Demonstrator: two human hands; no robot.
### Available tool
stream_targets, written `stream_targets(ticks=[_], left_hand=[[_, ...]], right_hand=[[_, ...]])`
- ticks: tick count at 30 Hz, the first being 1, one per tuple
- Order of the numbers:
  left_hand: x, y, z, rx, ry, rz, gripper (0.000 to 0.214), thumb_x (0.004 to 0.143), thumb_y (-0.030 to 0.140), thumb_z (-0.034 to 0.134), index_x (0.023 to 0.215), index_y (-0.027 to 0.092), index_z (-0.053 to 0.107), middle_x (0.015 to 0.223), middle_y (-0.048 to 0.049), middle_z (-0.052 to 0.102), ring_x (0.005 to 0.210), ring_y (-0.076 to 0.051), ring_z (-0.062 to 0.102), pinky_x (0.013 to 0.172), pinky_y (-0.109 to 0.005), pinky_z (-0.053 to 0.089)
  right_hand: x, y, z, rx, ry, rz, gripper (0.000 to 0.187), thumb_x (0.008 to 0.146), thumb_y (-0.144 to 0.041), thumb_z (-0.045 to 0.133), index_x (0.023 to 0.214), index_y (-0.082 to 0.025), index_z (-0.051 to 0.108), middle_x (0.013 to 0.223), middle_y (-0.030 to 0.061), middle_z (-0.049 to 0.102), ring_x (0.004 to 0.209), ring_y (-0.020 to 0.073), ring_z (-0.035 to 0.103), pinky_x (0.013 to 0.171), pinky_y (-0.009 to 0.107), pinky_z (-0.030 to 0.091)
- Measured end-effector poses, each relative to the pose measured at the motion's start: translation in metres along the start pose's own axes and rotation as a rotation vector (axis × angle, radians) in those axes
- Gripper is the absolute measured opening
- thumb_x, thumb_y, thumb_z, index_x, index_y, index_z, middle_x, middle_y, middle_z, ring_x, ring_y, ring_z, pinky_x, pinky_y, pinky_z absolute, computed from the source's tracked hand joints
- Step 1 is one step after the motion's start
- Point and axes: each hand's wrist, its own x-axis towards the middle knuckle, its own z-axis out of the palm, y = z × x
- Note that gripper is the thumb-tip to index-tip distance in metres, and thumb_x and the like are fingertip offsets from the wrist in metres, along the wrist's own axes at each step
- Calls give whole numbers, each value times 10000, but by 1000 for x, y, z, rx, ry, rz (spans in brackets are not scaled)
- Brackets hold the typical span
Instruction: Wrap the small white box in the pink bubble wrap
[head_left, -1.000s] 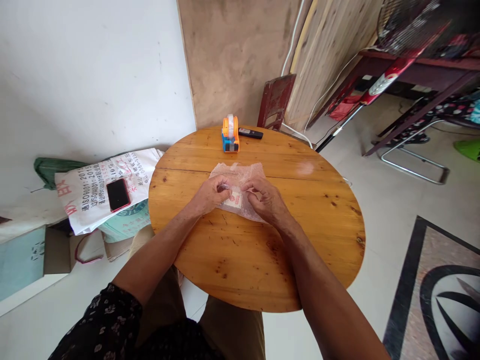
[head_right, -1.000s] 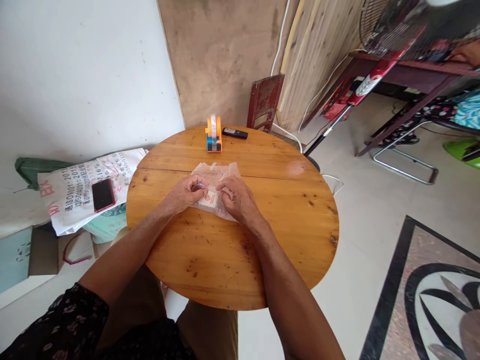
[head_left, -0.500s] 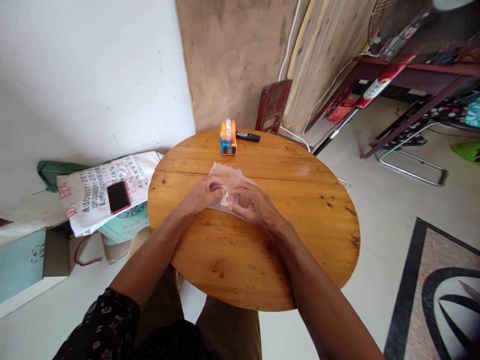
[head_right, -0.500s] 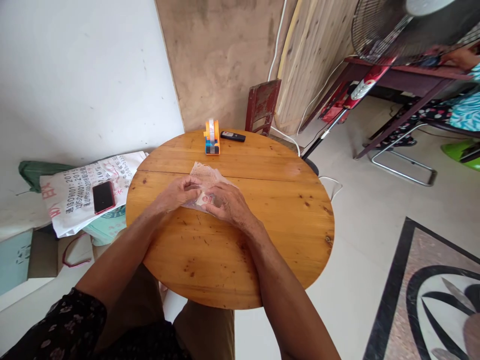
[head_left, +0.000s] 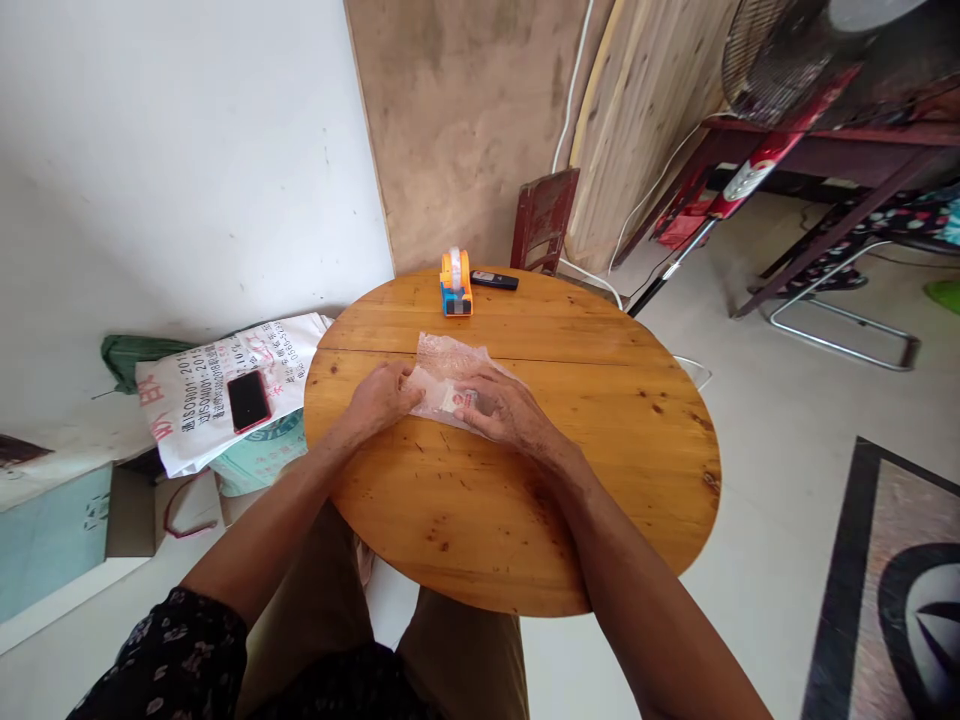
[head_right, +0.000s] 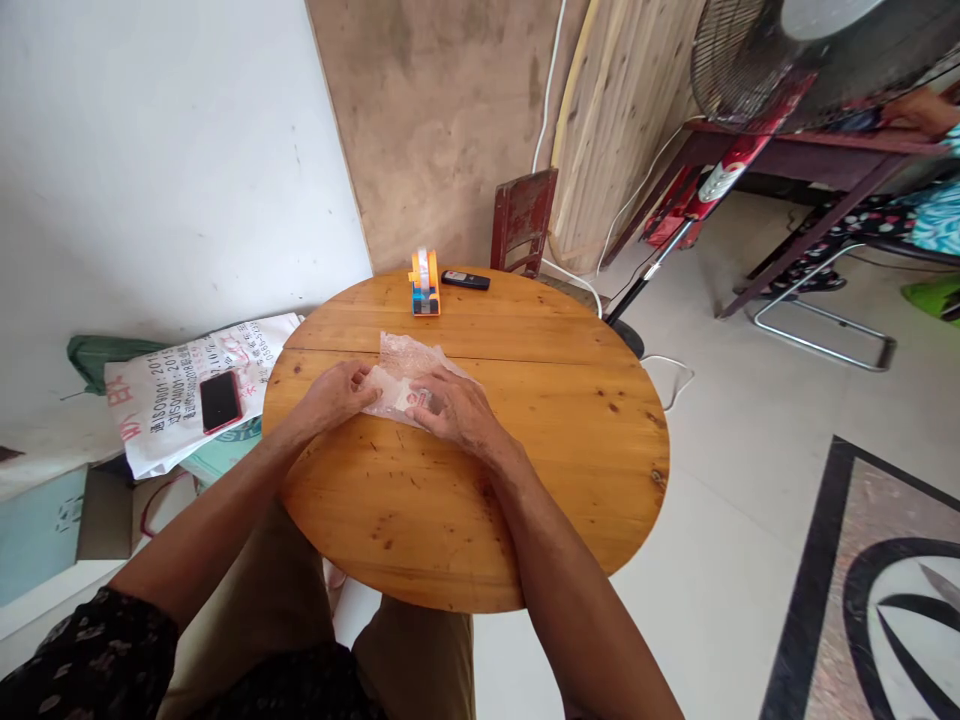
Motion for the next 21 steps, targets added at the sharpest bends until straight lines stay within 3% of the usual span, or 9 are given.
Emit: stream_targets(ticks=[3,8,14,18,21], left_hand=[[-1,-1,-7,-21,-6,-73,388,776,353,700,1090,138,626,841,-65,674,754,-208,615,638,-266,394],[1,-1,-8,-273,-135,-243,549,761,388,735,1199,118,546,538,45,549,443,-149,510,471,-235,334],[9,-5,-5,-280,-191,-257,242,761,373,719,836,176,600,412,53,486,357,-125,453,408,-215,286],[14,-7,-14,-234,-327,-224,344,746,409,709,560,192,517,339,40,414,305,-101,358,374,-225,233],[17,-7,-17,-253,-409,-198,360,692,387,754,513,185,515,359,36,428,323,-89,366,370,-212,243]], right_hand=[[0,-2,0,-2,-12,14,285,857,-341,675,1116,-226,706,1179,86,714,1031,258,678,882,381,520],[1,-3,0,-1,-4,-11,266,870,-332,653,1104,-215,701,1139,86,723,1037,247,672,891,374,514],[0,-3,1,2,8,23,292,857,-335,666,1120,-213,702,1137,91,733,1017,254,682,891,381,518],[-1,-2,2,15,16,22,295,852,-343,673,1127,-241,705,1146,83,729,1047,255,673,919,399,516],[0,-1,3,18,14,9,288,852,-340,678,1121,-244,704,1148,85,727,1062,255,665,931,408,513]])
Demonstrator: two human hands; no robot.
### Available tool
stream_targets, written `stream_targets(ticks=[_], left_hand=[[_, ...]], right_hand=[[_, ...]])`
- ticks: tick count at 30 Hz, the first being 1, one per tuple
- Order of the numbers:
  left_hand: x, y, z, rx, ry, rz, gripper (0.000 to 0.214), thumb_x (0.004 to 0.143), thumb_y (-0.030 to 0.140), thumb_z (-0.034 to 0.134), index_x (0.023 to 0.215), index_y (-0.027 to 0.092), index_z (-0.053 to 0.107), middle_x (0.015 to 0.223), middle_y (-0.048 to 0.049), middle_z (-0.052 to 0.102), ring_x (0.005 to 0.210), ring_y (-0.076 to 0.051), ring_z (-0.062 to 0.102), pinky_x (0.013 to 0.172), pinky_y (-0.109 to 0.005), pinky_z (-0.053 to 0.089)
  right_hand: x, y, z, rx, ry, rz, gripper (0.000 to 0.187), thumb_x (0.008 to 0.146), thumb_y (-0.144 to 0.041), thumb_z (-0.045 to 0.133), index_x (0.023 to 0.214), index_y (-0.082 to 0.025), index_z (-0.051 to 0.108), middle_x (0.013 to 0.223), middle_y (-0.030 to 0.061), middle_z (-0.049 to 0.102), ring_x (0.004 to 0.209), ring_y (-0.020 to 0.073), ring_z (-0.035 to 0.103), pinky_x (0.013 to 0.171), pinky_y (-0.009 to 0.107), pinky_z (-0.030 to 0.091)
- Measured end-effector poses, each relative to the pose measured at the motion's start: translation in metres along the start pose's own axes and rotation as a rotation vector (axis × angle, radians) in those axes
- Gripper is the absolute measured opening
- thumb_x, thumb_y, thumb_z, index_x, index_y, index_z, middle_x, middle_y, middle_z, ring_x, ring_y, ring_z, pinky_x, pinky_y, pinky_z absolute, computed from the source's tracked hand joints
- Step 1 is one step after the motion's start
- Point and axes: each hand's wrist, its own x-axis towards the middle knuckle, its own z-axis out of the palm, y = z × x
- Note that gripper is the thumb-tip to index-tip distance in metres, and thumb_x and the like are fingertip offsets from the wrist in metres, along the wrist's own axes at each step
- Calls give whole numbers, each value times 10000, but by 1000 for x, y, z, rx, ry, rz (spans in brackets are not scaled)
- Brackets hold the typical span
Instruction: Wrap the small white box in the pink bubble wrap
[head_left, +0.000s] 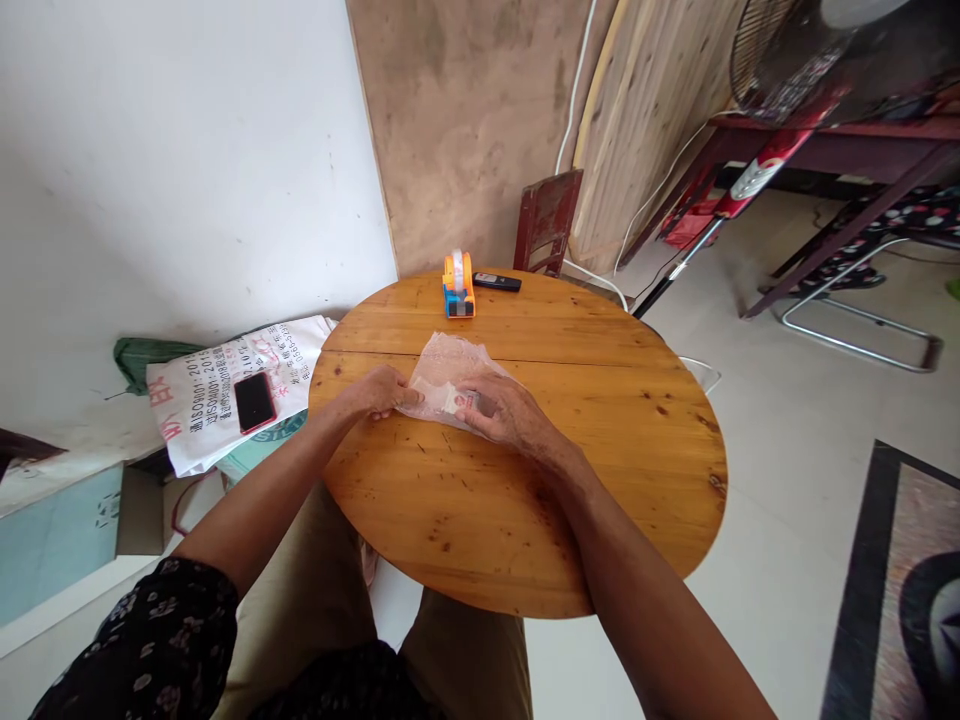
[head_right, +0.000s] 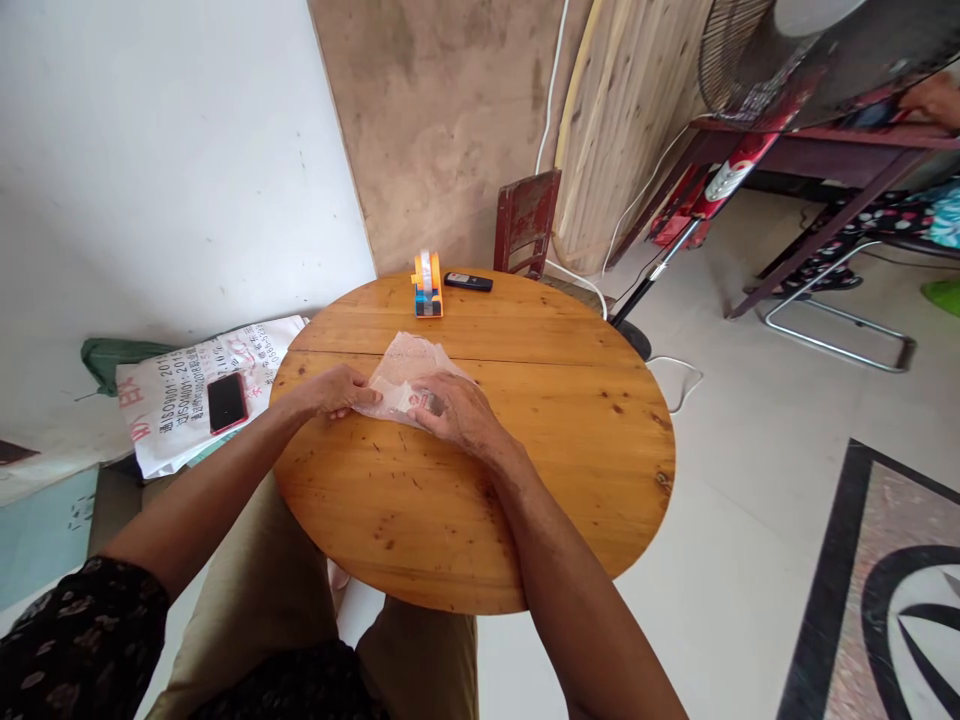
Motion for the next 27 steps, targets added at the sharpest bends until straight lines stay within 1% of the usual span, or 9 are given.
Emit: stream_targets(ticks=[5,8,11,13,17,20,23,25,27], left_hand=[[-1,4,9,-196,84,70,262,688,286,724,544,159,544,494,37,492,436,-74,444,406,-178,368],[-2,8,18,-358,103,48,191,684,241,709,610,151,557,570,22,549,505,-94,525,440,-191,459],[-3,14,25,-475,134,77,182,677,204,710,655,156,536,589,25,565,506,-95,545,443,-198,477],[-3,18,29,-494,145,122,172,688,180,690,662,160,522,583,35,557,474,-86,530,429,-195,458],[-3,27,38,-433,160,206,129,723,159,626,662,169,514,532,54,520,414,-77,484,407,-189,389],[-4,34,47,-327,180,284,110,708,155,620,645,165,531,534,55,513,443,-70,464,441,-186,356],[-7,40,53,-216,226,316,102,685,167,620,611,158,550,539,51,508,486,-70,431,469,-193,317],[-11,43,53,-150,218,330,82,689,183,602,615,153,582,545,45,510,502,-75,410,477,-201,297],[-17,45,50,-91,176,354,80,693,208,592,650,150,626,562,40,518,516,-83,405,480,-209,279]], right_hand=[[2,2,1,-29,15,-67,250,876,-332,650,1083,-204,704,1133,117,712,1068,262,644,947,418,499],[2,2,0,-36,1,-82,240,872,-327,656,1078,-211,698,1126,115,704,1066,264,632,953,423,490],[2,2,0,-35,-2,-69,242,855,-321,677,1076,-222,695,1112,106,701,1059,267,627,947,425,488],[2,2,1,-35,-2,-73,246,852,-316,680,1075,-212,695,1102,111,698,1053,274,624,941,428,485],[1,3,1,-30,-23,-50,258,859,-302,672,1098,-207,691,1098,109,671,1041,273,614,912,414,489],[0,4,1,-25,-34,-23,271,848,-302,683,1104,-214,691,1108,102,643,1038,265,603,904,400,494],[0,6,1,-26,-36,-18,260,830,-305,703,1083,-242,693,1093,84,639,1023,255,599,899,390,494],[0,7,2,-15,-31,-20,257,825,-312,709,1074,-252,694,1102,81,638,1027,256,597,895,390,494],[0,9,3,4,-30,-21,255,827,-307,696,1077,-253,691,1134,86,630,1058,262,591,900,394,494]])
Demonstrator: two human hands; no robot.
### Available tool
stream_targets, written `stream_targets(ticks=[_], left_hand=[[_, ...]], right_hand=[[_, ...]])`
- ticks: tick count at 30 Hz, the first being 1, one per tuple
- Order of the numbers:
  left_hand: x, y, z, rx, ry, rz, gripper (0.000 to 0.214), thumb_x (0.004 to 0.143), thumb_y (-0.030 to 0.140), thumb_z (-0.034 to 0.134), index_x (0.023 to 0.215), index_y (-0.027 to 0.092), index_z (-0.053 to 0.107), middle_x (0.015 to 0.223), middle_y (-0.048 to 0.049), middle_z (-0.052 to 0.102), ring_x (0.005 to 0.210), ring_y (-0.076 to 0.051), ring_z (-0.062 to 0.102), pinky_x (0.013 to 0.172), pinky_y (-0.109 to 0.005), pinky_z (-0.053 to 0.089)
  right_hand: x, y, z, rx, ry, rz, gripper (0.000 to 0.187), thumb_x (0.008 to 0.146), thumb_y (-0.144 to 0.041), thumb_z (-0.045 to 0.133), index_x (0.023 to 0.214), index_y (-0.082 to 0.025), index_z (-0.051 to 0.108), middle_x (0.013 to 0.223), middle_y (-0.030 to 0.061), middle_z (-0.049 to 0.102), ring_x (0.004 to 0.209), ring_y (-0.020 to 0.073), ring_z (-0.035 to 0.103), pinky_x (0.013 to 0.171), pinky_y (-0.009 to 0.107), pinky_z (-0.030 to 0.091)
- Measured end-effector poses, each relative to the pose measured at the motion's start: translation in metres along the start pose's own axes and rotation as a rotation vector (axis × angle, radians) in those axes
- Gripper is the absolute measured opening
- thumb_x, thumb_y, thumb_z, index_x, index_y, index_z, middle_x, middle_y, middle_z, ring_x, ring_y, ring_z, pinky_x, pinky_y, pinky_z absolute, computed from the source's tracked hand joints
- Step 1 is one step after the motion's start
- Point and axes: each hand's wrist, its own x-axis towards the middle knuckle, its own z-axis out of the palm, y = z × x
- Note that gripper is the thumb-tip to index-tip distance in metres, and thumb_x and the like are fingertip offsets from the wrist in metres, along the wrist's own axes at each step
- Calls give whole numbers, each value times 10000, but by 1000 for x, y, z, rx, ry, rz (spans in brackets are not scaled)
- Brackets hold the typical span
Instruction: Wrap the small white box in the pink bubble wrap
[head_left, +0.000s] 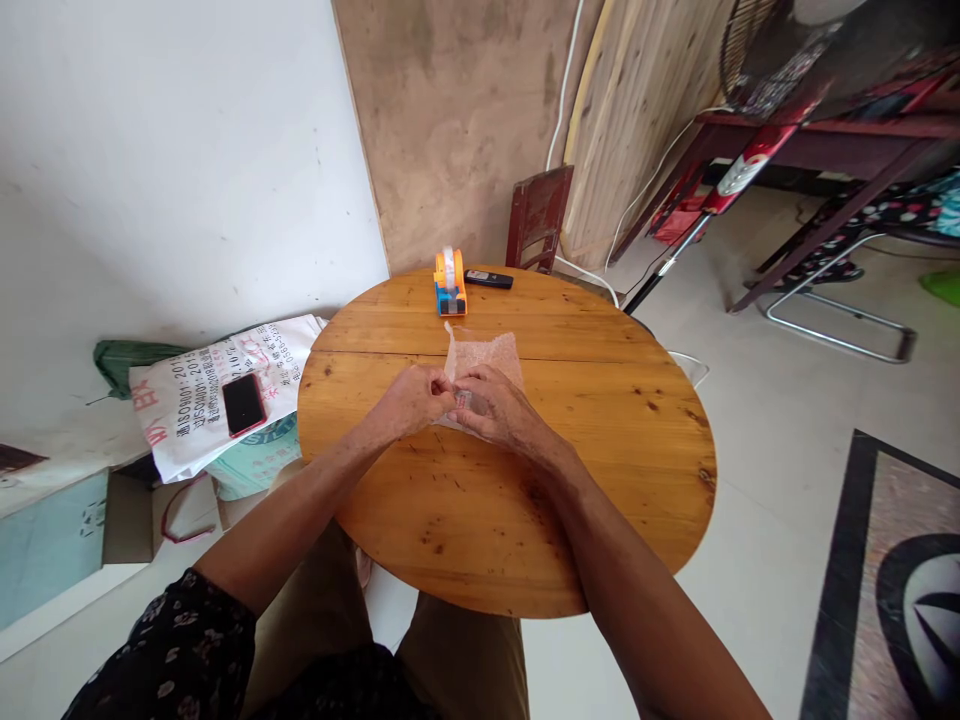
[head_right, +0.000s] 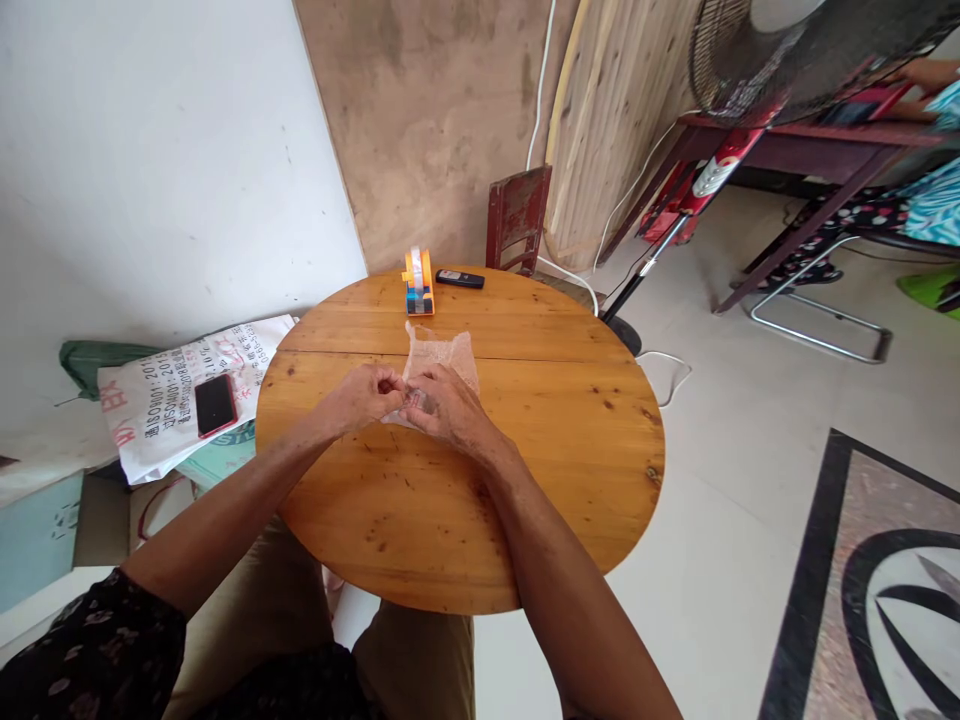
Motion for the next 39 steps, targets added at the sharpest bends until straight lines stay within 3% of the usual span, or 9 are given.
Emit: stream_targets(ticks=[6,9,14,22,26,29,31,35,39], left_hand=[[-6,0,-26,-59,-309,31,186,698,272,585,776,172,721,652,14,599,584,-119,510,543,-221,371],[-4,-9,-30,-105,-352,101,246,706,206,507,805,165,729,684,-2,628,632,-135,582,607,-228,450],[-3,-24,-14,115,-195,297,247,790,183,489,838,167,731,655,9,596,559,-104,505,545,-215,399],[-6,-48,12,316,241,753,223,805,126,561,934,186,733,985,-77,634,922,-198,594,833,-342,513],[-10,-55,21,315,306,782,218,834,94,542,962,175,698,1038,-89,628,952,-198,593,855,-359,523],[-11,-55,24,327,332,802,208,848,81,524,957,160,682,1108,-117,629,971,-205,603,870,-378,533],[-11,-55,25,319,333,815,200,855,74,515,956,152,670,1150,-134,636,1013,-216,617,890,-390,540],[-9,-55,25,309,330,851,194,866,75,512,973,155,652,1129,-130,667,1063,-229,633,908,-405,548],[-9,-53,24,332,333,853,194,860,75,510,971,148,651,1125,-133,673,1029,-228,642,879,-399,558]], right_hand=[[1,2,2,36,2,24,268,821,-295,698,1080,-233,676,1099,92,645,1040,263,594,911,404,481],[2,2,1,72,-15,32,272,819,-300,707,1080,-230,677,1072,83,665,1021,250,600,903,386,474],[0,3,0,123,-15,33,305,823,-342,705,1103,-226,666,1096,83,678,1036,249,603,909,390,470],[-9,2,-31,123,-56,167,451,816,-439,709,1198,-211,634,1220,103,663,1082,261,619,880,378,500],[-11,-6,-54,-90,-62,385,309,812,-403,692,1028,-182,671,1026,86,712,889,231,641,733,321,468],[-13,-10,-68,-267,-194,582,252,848,-435,643,826,-185,663,810,53,706,710,194,607,611,288,381],[-14,-11,-74,-328,-312,662,357,882,-480,588,682,-186,622,679,49,672,608,176,573,560,288,334],[-17,-10,-79,-134,-489,813,582,926,-618,460,563,-179,583,568,70,645,470,159,565,504,278,368],[-13,-14,-73,40,-512,858,568,869,-650,538,565,-173,592,599,93,676,468,173,598,480,269,420]])
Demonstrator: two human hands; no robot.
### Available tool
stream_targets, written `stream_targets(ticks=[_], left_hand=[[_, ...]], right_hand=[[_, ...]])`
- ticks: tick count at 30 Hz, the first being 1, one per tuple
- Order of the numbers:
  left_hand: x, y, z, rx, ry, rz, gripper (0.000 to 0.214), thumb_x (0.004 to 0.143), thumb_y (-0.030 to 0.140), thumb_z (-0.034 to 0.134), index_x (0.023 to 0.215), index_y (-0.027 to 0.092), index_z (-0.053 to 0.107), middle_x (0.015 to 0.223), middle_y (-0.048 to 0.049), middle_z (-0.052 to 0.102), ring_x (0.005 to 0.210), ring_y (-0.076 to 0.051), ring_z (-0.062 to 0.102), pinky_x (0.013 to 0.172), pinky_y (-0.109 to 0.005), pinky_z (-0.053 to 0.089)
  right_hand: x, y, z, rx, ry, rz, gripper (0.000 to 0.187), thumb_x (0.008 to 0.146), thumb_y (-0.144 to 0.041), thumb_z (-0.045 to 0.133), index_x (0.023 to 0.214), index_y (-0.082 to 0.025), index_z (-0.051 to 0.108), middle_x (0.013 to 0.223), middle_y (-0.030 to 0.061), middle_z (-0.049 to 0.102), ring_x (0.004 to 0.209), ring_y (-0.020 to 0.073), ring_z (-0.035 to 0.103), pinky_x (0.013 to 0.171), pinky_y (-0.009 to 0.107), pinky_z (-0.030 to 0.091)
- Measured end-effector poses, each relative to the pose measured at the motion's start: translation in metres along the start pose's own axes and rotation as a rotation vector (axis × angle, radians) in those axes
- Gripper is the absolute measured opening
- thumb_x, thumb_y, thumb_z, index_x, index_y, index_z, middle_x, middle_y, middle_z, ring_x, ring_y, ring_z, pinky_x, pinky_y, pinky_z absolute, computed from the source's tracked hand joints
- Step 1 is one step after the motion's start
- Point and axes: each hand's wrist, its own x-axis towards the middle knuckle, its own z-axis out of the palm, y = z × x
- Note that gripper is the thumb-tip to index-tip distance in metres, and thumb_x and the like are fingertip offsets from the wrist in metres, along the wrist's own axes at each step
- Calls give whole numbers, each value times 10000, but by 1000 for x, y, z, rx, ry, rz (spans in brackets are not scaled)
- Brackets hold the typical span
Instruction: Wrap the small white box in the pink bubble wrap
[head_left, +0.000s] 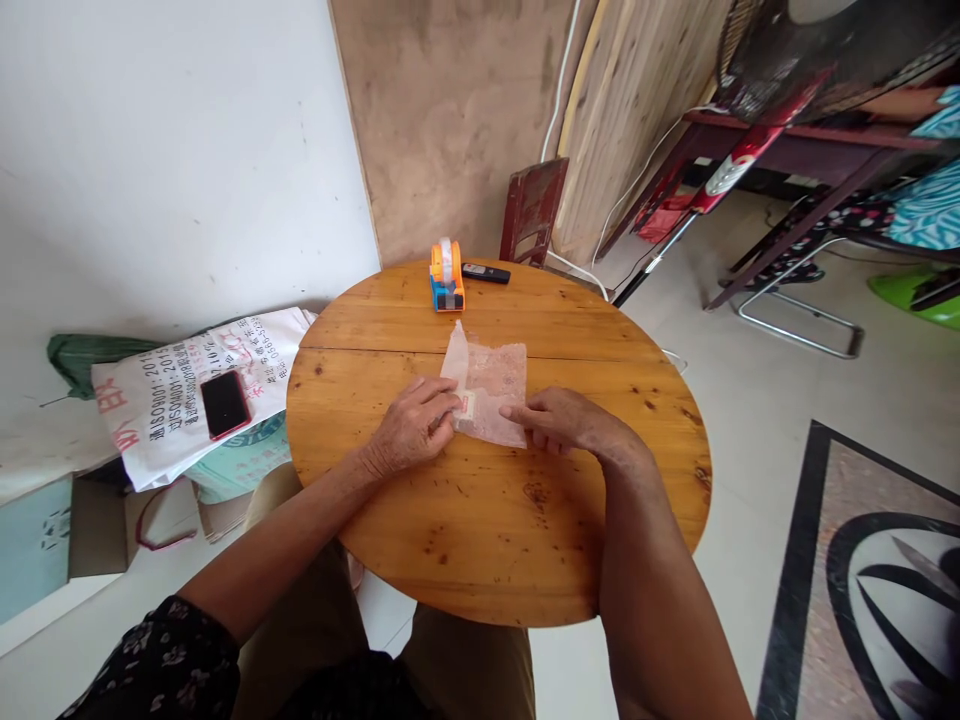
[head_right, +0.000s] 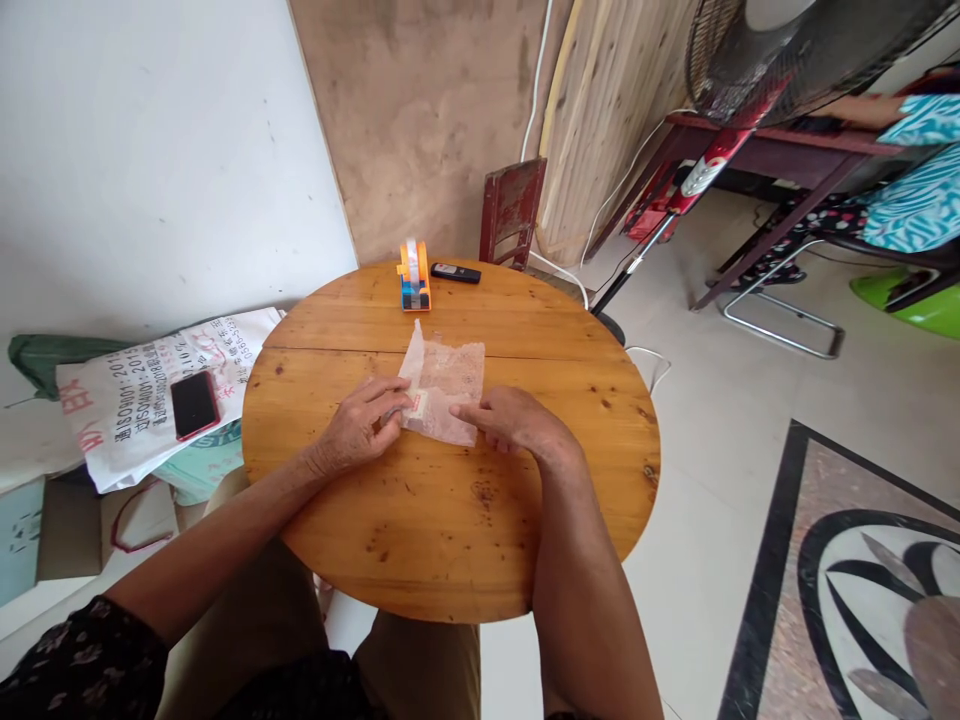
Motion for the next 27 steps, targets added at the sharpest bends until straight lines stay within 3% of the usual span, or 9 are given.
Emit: stream_targets(ticks=[5,10,14,18,21,24,27], left_hand=[[0,0,0,8,-14,-8,199,850,75,502,959,150,651,1110,-129,671,1007,-222,637,868,-388,556],[0,-1,0,9,-13,-16,197,843,77,507,948,154,655,1106,-126,670,1015,-226,634,876,-387,546],[1,-1,0,2,-22,-24,199,843,81,506,947,156,658,1102,-124,669,1007,-222,629,871,-383,541],[0,-2,1,-3,-22,-25,197,848,96,508,952,154,665,1111,-126,667,1012,-223,627,877,-387,537],[-1,-2,1,-9,-24,-37,198,849,105,515,961,162,667,1114,-118,666,1007,-219,629,880,-387,538],[-1,-1,1,-12,-16,-33,186,846,103,524,952,161,666,1108,-121,668,1014,-224,630,879,-389,536],[0,0,0,-2,-25,-28,185,845,95,521,940,166,663,1105,-115,667,1014,-219,627,883,-381,531]], right_hand=[[3,-8,4,-65,102,-8,423,876,-448,559,543,-189,534,535,42,630,464,148,574,496,251,379],[5,-12,2,-240,324,87,453,864,-541,549,571,-196,542,531,26,569,506,151,516,529,281,297],[15,-9,9,-261,373,63,413,813,-513,585,551,-201,520,559,23,545,585,156,497,539,280,265],[29,3,19,-17,410,-108,199,709,-362,603,623,-196,535,589,-14,544,581,126,465,531,240,295],[34,8,24,160,439,-218,191,690,-372,569,640,-196,511,588,-33,512,567,115,448,517,221,319],[31,6,25,268,433,-224,231,701,-417,579,668,-200,508,593,-34,515,547,113,463,490,213,353],[25,2,21,327,296,-142,303,707,-480,632,678,-201,515,567,-33,521,519,126,509,451,216,397]])
